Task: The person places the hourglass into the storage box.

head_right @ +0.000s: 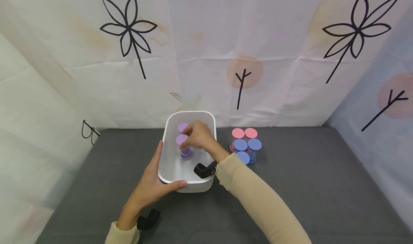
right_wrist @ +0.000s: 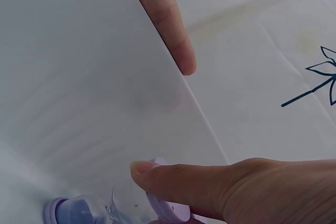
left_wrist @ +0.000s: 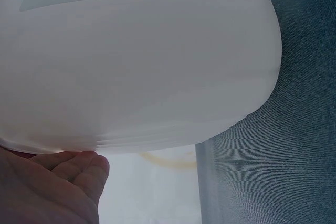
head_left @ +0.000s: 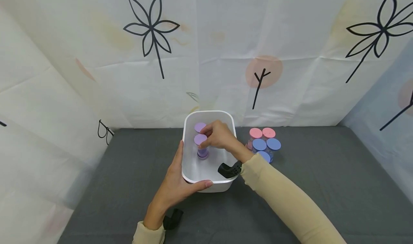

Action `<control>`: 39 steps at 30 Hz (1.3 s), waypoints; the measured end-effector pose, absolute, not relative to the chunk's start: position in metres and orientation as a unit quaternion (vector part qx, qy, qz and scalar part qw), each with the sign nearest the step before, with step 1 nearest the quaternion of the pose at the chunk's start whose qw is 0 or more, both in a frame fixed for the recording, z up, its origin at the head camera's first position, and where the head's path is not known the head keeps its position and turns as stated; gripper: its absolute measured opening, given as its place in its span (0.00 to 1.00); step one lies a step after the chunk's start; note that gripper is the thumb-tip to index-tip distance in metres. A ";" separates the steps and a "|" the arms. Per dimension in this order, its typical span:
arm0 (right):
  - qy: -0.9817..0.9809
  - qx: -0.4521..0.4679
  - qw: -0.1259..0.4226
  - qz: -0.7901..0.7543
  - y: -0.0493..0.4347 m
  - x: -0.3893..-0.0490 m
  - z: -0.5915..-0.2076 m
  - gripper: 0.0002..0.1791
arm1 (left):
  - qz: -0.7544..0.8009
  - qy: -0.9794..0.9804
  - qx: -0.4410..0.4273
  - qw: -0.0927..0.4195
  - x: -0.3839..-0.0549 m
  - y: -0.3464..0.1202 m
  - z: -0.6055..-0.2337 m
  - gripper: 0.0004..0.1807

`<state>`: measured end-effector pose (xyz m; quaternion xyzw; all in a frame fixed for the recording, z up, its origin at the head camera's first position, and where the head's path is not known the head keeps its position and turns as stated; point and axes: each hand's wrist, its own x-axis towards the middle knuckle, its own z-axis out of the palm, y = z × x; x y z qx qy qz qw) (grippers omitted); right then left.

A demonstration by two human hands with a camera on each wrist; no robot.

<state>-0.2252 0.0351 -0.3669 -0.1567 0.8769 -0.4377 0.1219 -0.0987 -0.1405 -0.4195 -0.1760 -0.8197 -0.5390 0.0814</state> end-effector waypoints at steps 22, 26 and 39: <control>0.885 -0.153 0.125 -0.423 0.034 -0.226 -0.366 0.24 | -0.541 -0.821 -0.166 0.071 -0.097 -0.141 -0.419 0.75; 0.889 -0.150 0.118 -0.417 0.035 -0.225 -0.364 0.25 | -0.542 -0.820 -0.167 0.071 -0.098 -0.141 -0.419 0.75; 0.875 -0.154 0.082 -0.451 0.046 -0.213 -0.339 0.28 | -0.553 -0.812 -0.174 0.068 -0.099 -0.142 -0.420 0.74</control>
